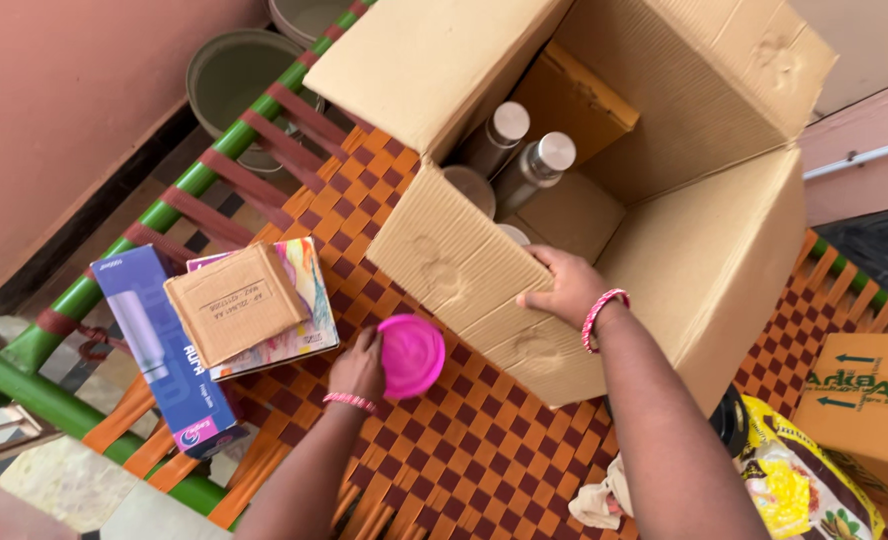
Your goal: The person packs various household items into a cardboard box. They place small boxes, metal bottles, plastic containers, and a tray into the box, then wipe a stack of green leaf-shaped plates with a cloth.
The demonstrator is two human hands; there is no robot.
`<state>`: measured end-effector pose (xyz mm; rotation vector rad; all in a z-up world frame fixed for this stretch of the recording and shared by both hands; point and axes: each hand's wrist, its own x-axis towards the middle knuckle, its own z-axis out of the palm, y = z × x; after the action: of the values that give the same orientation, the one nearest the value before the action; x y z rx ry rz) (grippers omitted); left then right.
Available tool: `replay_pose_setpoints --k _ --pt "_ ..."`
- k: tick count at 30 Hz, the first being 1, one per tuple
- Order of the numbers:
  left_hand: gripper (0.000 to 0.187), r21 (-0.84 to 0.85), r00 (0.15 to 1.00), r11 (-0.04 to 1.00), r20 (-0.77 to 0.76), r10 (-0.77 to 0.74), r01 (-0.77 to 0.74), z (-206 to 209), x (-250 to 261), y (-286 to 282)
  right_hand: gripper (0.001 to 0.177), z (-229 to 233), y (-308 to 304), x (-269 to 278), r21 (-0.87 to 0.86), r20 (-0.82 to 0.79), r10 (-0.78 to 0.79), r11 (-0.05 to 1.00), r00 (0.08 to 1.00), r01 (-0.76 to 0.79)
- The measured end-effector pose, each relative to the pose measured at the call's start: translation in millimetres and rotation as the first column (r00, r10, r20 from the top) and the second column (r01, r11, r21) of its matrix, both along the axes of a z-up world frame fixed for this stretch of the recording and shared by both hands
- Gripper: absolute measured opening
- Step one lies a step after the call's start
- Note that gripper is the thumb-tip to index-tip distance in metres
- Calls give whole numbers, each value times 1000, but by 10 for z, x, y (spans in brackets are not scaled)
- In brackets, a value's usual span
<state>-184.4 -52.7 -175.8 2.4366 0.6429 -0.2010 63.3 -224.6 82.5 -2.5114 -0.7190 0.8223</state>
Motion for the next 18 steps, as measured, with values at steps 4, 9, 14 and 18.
replay_pose_setpoints --k 4,9,14,18 --pt "38 134 857 988 497 -134 76 696 -239 298 72 -14 -24 15 51 34 55 997 998 -57" --pt "40 136 601 990 795 -80 -47 1662 -41 598 74 -11 -29 1 82 84 81 993 993 -88" --pt "58 36 520 981 851 69 -189 2308 670 548 113 -27 -20 -24 57 98 25 998 995 -31" --pt "70 -127 649 987 744 159 -97 2517 1317 354 137 -124 -113 -28 278 206 -105 959 973 45"
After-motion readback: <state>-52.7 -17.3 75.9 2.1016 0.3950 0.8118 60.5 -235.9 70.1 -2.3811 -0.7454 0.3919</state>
